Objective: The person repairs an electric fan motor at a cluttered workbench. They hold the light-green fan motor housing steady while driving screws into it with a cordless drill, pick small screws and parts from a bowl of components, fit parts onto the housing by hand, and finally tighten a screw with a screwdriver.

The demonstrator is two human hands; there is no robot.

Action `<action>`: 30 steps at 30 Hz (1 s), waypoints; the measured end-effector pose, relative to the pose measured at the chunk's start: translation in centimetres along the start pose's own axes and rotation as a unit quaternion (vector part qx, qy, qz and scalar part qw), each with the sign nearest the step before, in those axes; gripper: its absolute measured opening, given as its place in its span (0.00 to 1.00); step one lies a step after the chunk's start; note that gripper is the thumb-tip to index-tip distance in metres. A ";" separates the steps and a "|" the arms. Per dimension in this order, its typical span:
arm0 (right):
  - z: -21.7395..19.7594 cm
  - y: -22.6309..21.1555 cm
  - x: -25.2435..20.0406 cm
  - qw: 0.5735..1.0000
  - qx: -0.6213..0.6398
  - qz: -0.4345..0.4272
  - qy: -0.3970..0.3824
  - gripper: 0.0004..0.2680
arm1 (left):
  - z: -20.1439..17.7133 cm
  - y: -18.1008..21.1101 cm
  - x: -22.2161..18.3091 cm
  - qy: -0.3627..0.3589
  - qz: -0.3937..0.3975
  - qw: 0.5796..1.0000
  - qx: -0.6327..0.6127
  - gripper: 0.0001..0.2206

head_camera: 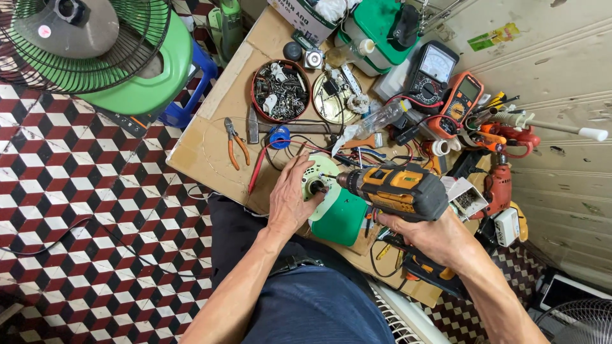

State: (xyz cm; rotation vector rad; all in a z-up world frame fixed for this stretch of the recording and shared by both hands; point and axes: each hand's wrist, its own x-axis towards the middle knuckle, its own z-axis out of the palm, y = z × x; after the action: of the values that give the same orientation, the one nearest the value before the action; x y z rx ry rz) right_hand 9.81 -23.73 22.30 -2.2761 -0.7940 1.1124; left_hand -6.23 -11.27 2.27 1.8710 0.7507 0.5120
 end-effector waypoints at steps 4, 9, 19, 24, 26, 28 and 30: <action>0.1 -0.7 0.0 1.000 0.000 0.006 -0.001 0.14 | 0.0 -0.1 0.1 -0.004 -0.001 1.000 0.005 0.32; 0.1 -1.3 0.1 0.999 -0.042 0.029 -0.003 0.13 | 0.1 -0.4 0.0 0.002 0.016 1.000 0.002 0.32; -0.8 -1.2 0.4 0.990 -0.135 0.025 -0.039 0.12 | -0.1 -0.3 0.2 0.002 0.028 1.000 0.011 0.33; -1.2 -0.7 0.8 0.990 -0.121 0.050 -0.055 0.13 | -0.2 -0.1 0.2 -0.002 0.015 1.000 0.000 0.33; -1.2 -1.4 0.6 0.987 -0.138 0.054 -0.057 0.13 | -0.5 -0.1 0.2 0.000 0.023 1.000 -0.003 0.33; -1.4 -1.7 0.5 0.984 -0.155 0.059 -0.059 0.13 | -0.5 -0.1 0.2 0.001 0.029 1.000 -0.007 0.33; -1.6 -1.7 0.5 0.976 -0.208 -0.009 -0.056 0.20 | -0.6 -0.2 0.2 0.000 0.040 0.999 -0.007 0.34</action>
State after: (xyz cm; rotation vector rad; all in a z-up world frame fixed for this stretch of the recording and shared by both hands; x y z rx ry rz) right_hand 10.87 -22.44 23.97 -2.5516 -1.1848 1.1613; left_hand -6.48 -10.67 2.33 1.8941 0.6724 0.5679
